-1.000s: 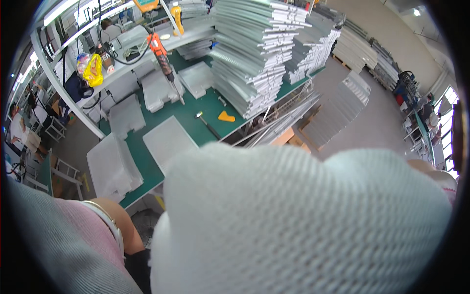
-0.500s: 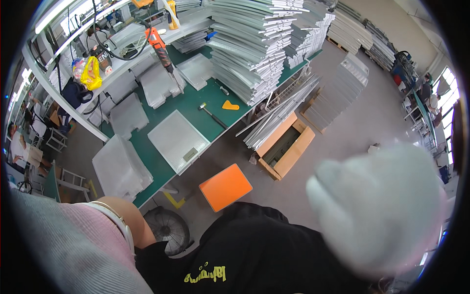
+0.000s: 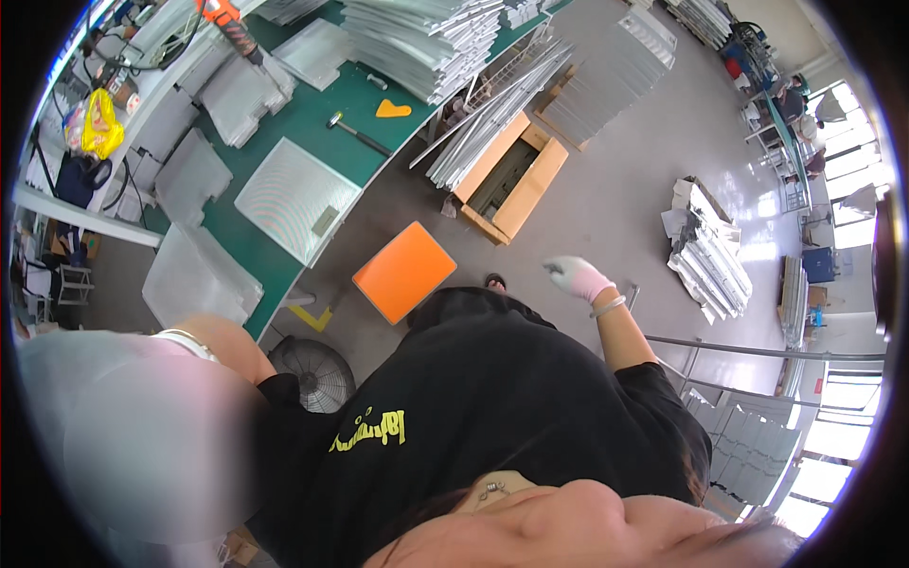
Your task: The person assembles air filters by placing a mesh sheet into a metal frame and securing it with a hammer. They handle the mesh and frame, position a small plastic piece, and use a hammer to tap the frame edges. The finished units are stacked on the table.
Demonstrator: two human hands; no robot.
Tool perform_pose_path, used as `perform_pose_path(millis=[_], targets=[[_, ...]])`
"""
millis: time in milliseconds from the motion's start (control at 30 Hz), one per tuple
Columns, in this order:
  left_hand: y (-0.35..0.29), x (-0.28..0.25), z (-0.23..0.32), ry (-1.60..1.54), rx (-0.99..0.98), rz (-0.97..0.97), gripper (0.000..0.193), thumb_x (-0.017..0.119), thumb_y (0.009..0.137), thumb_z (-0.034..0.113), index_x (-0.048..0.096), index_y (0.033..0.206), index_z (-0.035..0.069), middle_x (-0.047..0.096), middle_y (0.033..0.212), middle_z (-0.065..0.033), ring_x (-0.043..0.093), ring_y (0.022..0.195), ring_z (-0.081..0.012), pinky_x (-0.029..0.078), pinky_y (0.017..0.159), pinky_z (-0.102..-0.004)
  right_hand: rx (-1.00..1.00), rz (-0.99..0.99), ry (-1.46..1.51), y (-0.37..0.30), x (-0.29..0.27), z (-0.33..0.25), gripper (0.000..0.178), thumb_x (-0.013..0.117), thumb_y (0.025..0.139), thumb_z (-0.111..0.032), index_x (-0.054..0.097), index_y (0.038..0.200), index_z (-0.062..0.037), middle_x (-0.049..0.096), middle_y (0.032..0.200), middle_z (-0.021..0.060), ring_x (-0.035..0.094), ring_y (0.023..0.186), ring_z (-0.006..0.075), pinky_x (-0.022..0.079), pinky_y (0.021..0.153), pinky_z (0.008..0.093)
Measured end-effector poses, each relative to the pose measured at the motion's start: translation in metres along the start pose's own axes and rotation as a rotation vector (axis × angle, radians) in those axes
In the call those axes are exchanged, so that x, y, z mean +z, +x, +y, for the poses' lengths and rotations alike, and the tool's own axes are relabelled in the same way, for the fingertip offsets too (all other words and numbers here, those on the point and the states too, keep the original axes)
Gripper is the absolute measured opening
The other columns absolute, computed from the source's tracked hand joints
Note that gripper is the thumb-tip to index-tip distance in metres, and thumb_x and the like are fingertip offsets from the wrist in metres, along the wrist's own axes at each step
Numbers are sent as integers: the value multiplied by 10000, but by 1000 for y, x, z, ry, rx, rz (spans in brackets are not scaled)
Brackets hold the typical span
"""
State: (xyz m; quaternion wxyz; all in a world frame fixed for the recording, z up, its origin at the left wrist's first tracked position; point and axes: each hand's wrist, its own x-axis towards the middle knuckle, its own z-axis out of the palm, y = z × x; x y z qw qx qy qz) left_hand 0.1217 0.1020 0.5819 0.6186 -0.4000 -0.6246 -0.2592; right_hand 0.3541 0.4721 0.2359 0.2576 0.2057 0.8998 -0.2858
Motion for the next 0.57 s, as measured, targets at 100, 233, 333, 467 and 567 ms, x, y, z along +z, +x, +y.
perform_pose_path(millis=[100,233,333,467,567], targets=[[-35,2,3,86,-150,155,478,530,996,355,611,1121,-100,679,1026,-203,651,952,-334,528,823,-397,174,-213,-192,-8,16,55,473,535,846,-237,617,1287,-86,632,1274,159,596,1181,312,468,1012,386],[-148,73,22,-246,-543,-281,347,606,907,71,575,1215,-87,637,1166,-186,608,1101,-281,451,993,-395,205,-179,194,-19,38,114,482,537,844,-247,615,1293,-93,620,1294,157,584,1201,320,461,1024,390],[-244,137,102,-548,-1051,-595,374,599,918,49,546,1272,-61,616,1210,-148,578,1152,-241,427,1028,-364,188,-123,241,-33,31,137,475,549,846,-267,624,1283,-98,623,1290,155,587,1196,321,460,1024,391],[-387,189,208,-716,-1424,-1016,428,628,901,98,530,1274,-88,606,1243,-182,594,1167,-255,453,1032,-356,59,-211,260,-21,61,250,463,561,848,-315,645,1254,-108,635,1271,154,585,1196,321,445,1030,384],[-437,265,268,-754,-1446,-1224,460,661,903,114,533,1305,-70,613,1251,-183,602,1162,-249,453,1041,-379,201,-179,352,-48,20,310,469,554,866,-404,665,1239,-143,635,1270,158,572,1225,289,399,1072,379]])
